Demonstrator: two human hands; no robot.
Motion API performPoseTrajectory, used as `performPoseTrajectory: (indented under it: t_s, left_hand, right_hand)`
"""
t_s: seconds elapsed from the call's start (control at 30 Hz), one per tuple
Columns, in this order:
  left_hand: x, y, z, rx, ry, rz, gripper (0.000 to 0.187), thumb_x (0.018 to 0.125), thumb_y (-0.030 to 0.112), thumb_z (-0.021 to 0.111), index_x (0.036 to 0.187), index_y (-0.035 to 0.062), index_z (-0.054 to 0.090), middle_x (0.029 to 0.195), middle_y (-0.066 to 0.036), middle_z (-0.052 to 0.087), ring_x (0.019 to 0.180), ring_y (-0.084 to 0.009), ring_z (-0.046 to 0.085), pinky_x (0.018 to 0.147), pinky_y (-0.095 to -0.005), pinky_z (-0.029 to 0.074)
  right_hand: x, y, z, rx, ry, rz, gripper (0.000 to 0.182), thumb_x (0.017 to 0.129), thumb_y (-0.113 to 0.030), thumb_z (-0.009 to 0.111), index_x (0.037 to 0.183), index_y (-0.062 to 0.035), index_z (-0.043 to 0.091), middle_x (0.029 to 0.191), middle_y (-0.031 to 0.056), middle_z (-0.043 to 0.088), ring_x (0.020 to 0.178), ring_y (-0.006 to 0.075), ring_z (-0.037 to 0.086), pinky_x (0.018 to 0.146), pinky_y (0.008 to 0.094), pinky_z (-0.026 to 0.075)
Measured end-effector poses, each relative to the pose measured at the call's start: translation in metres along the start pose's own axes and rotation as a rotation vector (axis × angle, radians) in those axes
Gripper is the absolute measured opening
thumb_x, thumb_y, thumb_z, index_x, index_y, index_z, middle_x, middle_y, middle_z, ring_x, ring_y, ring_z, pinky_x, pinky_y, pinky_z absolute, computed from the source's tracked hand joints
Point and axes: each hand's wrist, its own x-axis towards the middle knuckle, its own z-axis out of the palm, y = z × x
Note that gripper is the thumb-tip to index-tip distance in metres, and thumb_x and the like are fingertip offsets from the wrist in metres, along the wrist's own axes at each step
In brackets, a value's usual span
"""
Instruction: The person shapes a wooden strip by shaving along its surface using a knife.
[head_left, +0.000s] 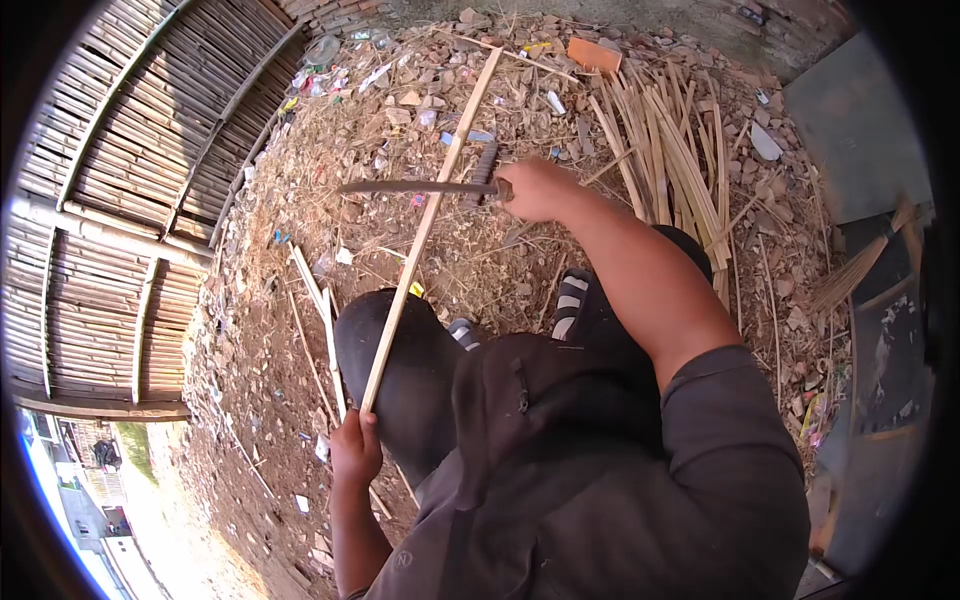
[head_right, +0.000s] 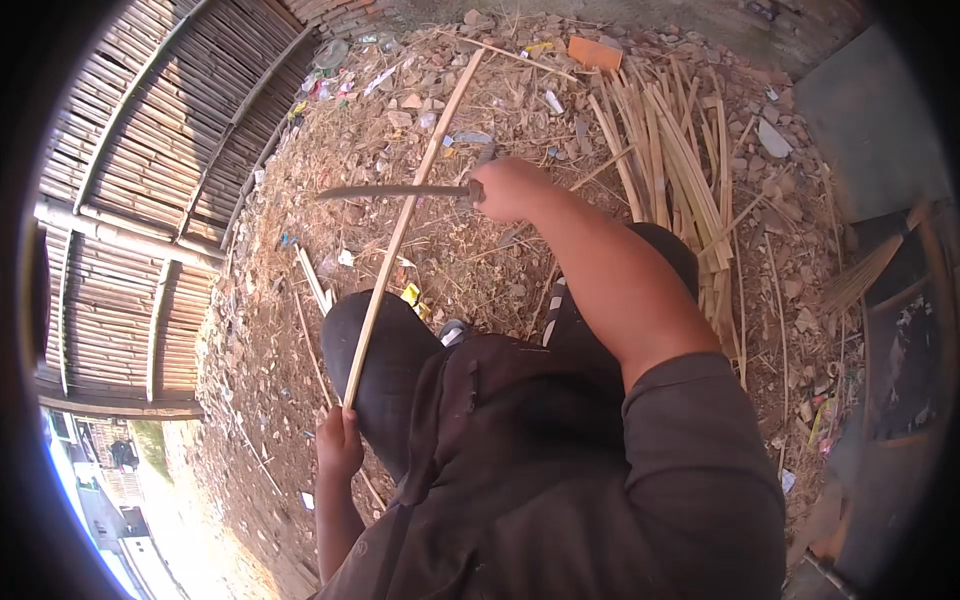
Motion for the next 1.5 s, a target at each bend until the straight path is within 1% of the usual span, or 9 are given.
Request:
performPoseTrajectory:
  t_s: [0.13, 0.37, 0.5, 0.6, 0.83, 1.0, 1.3, 1.43, 1.5]
  left_hand:
    - [0.003, -0.002, -0.007, 0.048, 0.003, -0.011, 0.045, 0.107, 0.039, 0.049, 0.082, 0.0018, 0.052, 0.069, -0.027, 0.06, 0.068, -0.0514, 0.059, 0.06, -0.0579, 0.043]
    - [0.006, 0.0, -0.006, -0.003, -0.015, 0.026, 0.045, 0.107, 0.039, 0.047, 0.082, 0.0015, 0.053, 0.069, -0.026, 0.059, 0.067, -0.051, 0.058, 0.059, -0.0573, 0.042]
    - [0.005, -0.01, -0.002, -0.016, 0.005, 0.013, 0.046, 0.107, 0.039, 0.047, 0.081, 0.0012, 0.053, 0.068, -0.026, 0.059, 0.066, -0.0504, 0.059, 0.058, -0.0566, 0.042]
    - [0.002, -0.013, -0.012, 0.0, -0.034, -0.035, 0.046, 0.107, 0.038, 0.047, 0.08, 0.0009, 0.054, 0.066, -0.026, 0.059, 0.066, -0.0495, 0.06, 0.059, -0.0566, 0.043]
    - [0.002, -0.01, -0.002, -0.017, 0.021, 0.069, 0.043, 0.106, 0.037, 0.049, 0.08, 0.0022, 0.053, 0.065, -0.025, 0.059, 0.063, -0.0495, 0.06, 0.056, -0.0567, 0.042]
    - [-0.002, -0.011, 0.003, 0.036, 0.06, 0.027, 0.041, 0.105, 0.035, 0.052, 0.081, 0.0031, 0.052, 0.066, -0.025, 0.059, 0.064, -0.0494, 0.06, 0.056, -0.0565, 0.043]
    - [-0.002, -0.009, 0.003, 0.006, 0.03, 0.042, 0.037, 0.107, 0.03, 0.048, 0.084, 0.002, 0.052, 0.068, -0.023, 0.059, 0.066, -0.0465, 0.061, 0.058, -0.0543, 0.043]
    - [0.002, -0.019, 0.008, -0.026, 0.062, -0.005, 0.038, 0.106, 0.033, 0.05, 0.084, 0.0023, 0.052, 0.067, -0.023, 0.06, 0.066, -0.0475, 0.061, 0.058, -0.0559, 0.043]
    - [0.001, -0.021, 0.001, 0.097, 0.092, 0.021, 0.04, 0.105, 0.036, 0.053, 0.082, 0.0027, 0.051, 0.064, -0.024, 0.059, 0.063, -0.0491, 0.06, 0.056, -0.057, 0.043]
  right_hand:
    - [0.003, 0.011, -0.017, -0.14, -0.011, 0.03, 0.016, 0.077, -0.015, 0.069, 0.092, -0.0133, 0.07, 0.089, 0.0129, 0.071, 0.087, 0.0361, 0.07, 0.077, 0.0503, 0.055]
    - [-0.025, -0.039, -0.011, -0.357, -0.041, -0.289, 0.021, 0.077, -0.021, 0.073, 0.096, -0.0126, 0.069, 0.08, 0.0133, 0.069, 0.083, 0.0358, 0.07, 0.072, 0.0514, 0.055]
    - [0.011, 0.027, -0.006, 0.057, 0.182, 0.092, 0.021, 0.082, -0.022, 0.072, 0.098, -0.0091, 0.069, 0.084, 0.0166, 0.07, 0.085, 0.0362, 0.071, 0.074, 0.0502, 0.055]
    - [0.013, 0.039, -0.014, 0.022, 0.163, 0.155, 0.024, 0.084, -0.024, 0.072, 0.101, -0.008, 0.07, 0.09, 0.0169, 0.071, 0.087, 0.0358, 0.071, 0.075, 0.0494, 0.055]
    - [-0.027, -0.038, -0.019, -0.318, -0.015, -0.249, 0.013, 0.08, -0.017, 0.067, 0.092, -0.0126, 0.071, 0.086, 0.0133, 0.072, 0.088, 0.0355, 0.071, 0.078, 0.0493, 0.056]
    - [0.003, 0.001, -0.012, -0.012, -0.066, 0.04, 0.02, 0.077, -0.016, 0.067, 0.096, -0.0085, 0.072, 0.089, 0.0172, 0.071, 0.092, 0.0346, 0.071, 0.08, 0.0491, 0.056]
    - [-0.03, -0.042, -0.015, -0.368, 0.006, -0.29, 0.015, 0.077, -0.015, 0.066, 0.091, -0.0108, 0.07, 0.085, 0.0125, 0.071, 0.086, 0.0365, 0.071, 0.075, 0.0486, 0.057]
    - [-0.004, -0.011, -0.033, -0.058, -0.032, 0.123, 0.019, 0.08, -0.014, 0.063, 0.097, -0.0113, 0.072, 0.09, 0.0142, 0.071, 0.091, 0.035, 0.071, 0.077, 0.049, 0.057]
    - [-0.012, -0.006, -0.03, -0.126, 0.011, 0.113, 0.023, 0.079, -0.015, 0.065, 0.101, -0.0113, 0.072, 0.094, 0.0153, 0.072, 0.094, 0.0346, 0.071, 0.08, 0.0488, 0.057]
